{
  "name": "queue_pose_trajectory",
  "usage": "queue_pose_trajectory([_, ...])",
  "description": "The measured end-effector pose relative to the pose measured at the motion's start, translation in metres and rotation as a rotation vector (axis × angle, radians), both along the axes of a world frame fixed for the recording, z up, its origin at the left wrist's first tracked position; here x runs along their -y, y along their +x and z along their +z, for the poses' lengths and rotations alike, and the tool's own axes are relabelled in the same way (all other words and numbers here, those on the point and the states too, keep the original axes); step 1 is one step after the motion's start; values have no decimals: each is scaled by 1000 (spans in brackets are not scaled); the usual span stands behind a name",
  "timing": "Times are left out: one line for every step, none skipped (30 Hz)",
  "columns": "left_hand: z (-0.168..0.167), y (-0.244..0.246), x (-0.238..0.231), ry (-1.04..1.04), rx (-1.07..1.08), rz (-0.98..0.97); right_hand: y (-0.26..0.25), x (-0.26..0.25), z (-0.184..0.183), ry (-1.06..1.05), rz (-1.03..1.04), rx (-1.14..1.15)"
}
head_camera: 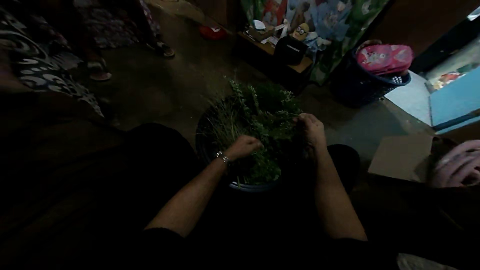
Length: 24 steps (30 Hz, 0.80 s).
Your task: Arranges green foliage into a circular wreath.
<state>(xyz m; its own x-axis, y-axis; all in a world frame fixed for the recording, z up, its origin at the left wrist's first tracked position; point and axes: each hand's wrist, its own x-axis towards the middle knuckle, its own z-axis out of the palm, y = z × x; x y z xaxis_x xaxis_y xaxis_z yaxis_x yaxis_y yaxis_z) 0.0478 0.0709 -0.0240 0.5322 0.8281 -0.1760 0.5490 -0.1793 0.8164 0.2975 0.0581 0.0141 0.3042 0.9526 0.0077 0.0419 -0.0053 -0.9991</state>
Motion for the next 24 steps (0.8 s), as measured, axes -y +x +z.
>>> queue_pose_trajectory([3, 6, 8, -67, 29, -85, -7, -2, -2, -12, 30, -84])
queue_pose_trajectory([6, 11, 14, -105, 62, -132, -15, -2, -4, -29, 58, -178])
queue_pose_trajectory([7, 16, 18, -120, 99, -150, -23, -1, -6, -53, 82, -261])
queue_pose_trajectory([8, 19, 20, -127, 131, -147, -32, 1, -8, -78, 106, -326])
queue_pose_trajectory([8, 21, 19, -130, 157, -116, -40, 3, -11, -93, 131, -373])
queue_pose_trajectory([8, 22, 17, -132, 177, -64, -48, 5, -14, -103, 161, -394])
queue_pose_trajectory([8, 22, 16, -135, 194, 7, -54, 6, -18, -112, 190, -389])
queue_pose_trajectory([8, 20, 14, -132, 205, 78, -61, 8, -21, -122, 211, -354])
queue_pose_trajectory([8, 17, 14, -116, 225, 139, -67, 11, -22, -130, 218, -276])
queue_pose_trajectory([9, 14, 13, -97, 248, 188, -72, 14, -23, -131, 218, -144])
queue_pose_trajectory([11, 10, 13, -79, 273, 224, -77, 17, -23, -128, 217, 20])
queue_pose_trajectory([13, 7, 12, -59, 287, 245, -81, 19, -22, -127, 222, 150])
queue_pose_trajectory([16, 3, 12, -36, 289, 251, -84, 20, -21, -128, 234, 240])
queue_pose_trajectory([17, 0, 12, -23, 277, 245, -88, 21, -20, -141, 254, 291])
queue_pose_trajectory([21, -2, 12, -27, 266, 249, -90, 22, -19, -155, 280, 318])
queue_pose_trajectory([21, -3, 13, -24, 273, 265, -92, 22, -18, -172, 311, 332])
queue_pose_trajectory([21, -3, 14, -17, 282, 279, -93, 22, -20, -180, 341, 336])
queue_pose_trajectory([21, -4, 13, -29, 282, 292, -94, 22, -21, -182, 366, 339])
queue_pose_trajectory([21, -5, 12, -45, 274, 307, -94, 21, -22, -181, 379, 347])
queue_pose_trajectory([18, -5, 9, -57, 275, 325, -94, 20, -24, -176, 383, 361])
queue_pose_trajectory([14, -5, 6, -69, 294, 343, -93, 19, -24, -176, 374, 376])
queue_pose_trajectory([12, -4, 5, -84, 334, 354, -93, 20, -22, -179, 349, 382])
queue_pose_trajectory([9, -4, 4, -97, 394, 355, -93, 21, -20, -171, 320, 382])
queue_pose_trajectory([6, -3, 2, -111, 460, 348, -92, 21, -19, -149, 291, 371])
